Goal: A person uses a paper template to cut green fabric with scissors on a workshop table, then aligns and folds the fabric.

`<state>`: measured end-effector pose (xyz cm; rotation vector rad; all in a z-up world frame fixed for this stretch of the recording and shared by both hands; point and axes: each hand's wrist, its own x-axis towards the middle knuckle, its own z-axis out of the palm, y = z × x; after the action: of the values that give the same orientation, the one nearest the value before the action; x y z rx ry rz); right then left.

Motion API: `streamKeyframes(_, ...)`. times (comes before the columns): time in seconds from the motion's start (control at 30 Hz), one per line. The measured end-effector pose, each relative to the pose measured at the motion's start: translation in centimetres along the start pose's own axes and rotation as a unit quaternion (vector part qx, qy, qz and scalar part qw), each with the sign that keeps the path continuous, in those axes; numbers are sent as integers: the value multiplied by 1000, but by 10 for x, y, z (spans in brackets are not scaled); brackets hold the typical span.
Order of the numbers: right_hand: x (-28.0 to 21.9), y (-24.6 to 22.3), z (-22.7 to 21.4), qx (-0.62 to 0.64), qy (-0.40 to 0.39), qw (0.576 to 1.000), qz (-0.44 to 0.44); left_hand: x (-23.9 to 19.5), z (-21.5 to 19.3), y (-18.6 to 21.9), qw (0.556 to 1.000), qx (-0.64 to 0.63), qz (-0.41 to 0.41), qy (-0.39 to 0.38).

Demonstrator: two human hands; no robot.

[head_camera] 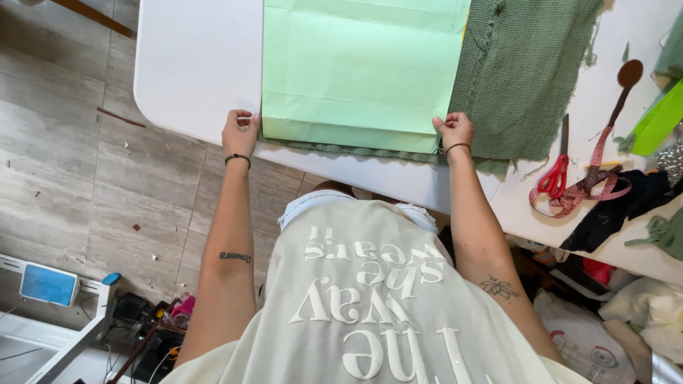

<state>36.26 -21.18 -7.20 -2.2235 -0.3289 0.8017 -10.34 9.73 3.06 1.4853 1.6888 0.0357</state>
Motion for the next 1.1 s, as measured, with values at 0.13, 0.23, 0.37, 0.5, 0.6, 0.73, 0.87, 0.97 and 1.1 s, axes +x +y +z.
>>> streamKeyframes(0.13,-12,-14,-10,-95,-20,995,4,4,14,1,1000,16,25,8)
streamKeyframes(0.23,-19,-28,-10,-208,-29,977,37,24,34,-24,990,131,39,17)
streamKeyframes(0.37,-33,-63,-16,-264,-39,962,66,23,29,8,968,250,9,-11)
streamKeyframes(0.5,-38,-104,-32,-367,-144,915,89,18,36,138,933,217,261,120)
streamKeyframes(0.6,3,-149,-43,-431,-149,888,57,57,72,226,867,198,425,170)
streamKeyframes(0.73,106,-213,-35,-306,15,887,-345,84,145,284,813,281,497,113)
streamKeyframes(0.87,244,-234,3,-347,0,826,-444,73,181,280,841,317,438,-19)
streamKeyframes(0.97,280,-254,9,-405,-77,809,-419,80,184,277,842,311,441,-17)
streamKeyframes(1.1,278,-286,-8,-380,-158,820,-397,79,187,267,845,281,455,10)
